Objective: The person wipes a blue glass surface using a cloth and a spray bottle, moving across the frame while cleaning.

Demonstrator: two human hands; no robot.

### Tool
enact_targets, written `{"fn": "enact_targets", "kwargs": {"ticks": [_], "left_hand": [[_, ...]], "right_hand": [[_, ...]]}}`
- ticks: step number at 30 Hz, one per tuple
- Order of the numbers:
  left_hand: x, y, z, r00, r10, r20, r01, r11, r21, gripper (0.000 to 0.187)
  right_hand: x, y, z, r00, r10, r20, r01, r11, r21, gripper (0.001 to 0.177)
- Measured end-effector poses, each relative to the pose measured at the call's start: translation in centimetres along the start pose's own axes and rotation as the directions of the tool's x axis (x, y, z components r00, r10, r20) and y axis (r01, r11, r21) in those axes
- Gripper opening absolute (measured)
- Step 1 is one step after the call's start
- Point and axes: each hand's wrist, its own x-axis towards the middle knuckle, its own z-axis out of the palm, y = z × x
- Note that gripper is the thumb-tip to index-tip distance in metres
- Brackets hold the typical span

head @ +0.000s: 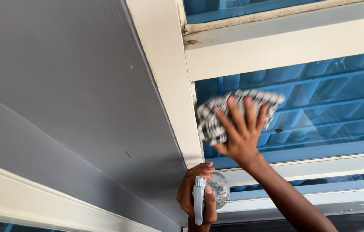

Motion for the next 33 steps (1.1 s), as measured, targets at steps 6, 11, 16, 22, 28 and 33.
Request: {"fn": "enact_targets", "kwargs": {"ticks": [6,11,16,22,28,33], "left_hand": [[0.2,0.6,-0.8,1.0,0.004,-0.005,-0.004,1.0,-0.006,0.022],[0.2,1.0,-1.0,1.0,-0.012,-0.003,0.012,0.999,0.046,0.022],[0.2,1.2,-0.8,1.0,0.004,0.004,-0.005,0.999,0.04,0.022],[-0.1,1.4,-1.2,1.0,-0.025,-0.002,0.026,0.999,0.039,0.022],[-0.1,1.4,-1.7,1.0,-0.027,-0.014,0.028,0.998,0.057,0.023],[-0.3,1.0,-0.8,1.0,-0.01,-0.006,0.011,0.999,0.034,0.022]], "right_hand": [[-1.2,1.2,0.4,0.998,-0.031,-0.052,0.029,0.999,-0.038,0.085],[6.3,1.0,-1.9,0.968,0.088,-0.234,-0.085,0.996,0.025,0.082],[6.6,-0.7,-1.2,0.992,-0.019,-0.123,0.022,0.999,0.028,0.074],[3.5,0.8,-1.3,0.993,-0.118,-0.002,0.118,0.993,0.001,0.081],[6.9,0.7,-2.7,0.975,0.106,-0.195,-0.099,0.994,0.046,0.079],[7.1,-1.0,-1.8,0.998,-0.064,0.001,0.064,0.997,0.046,0.08]]}}
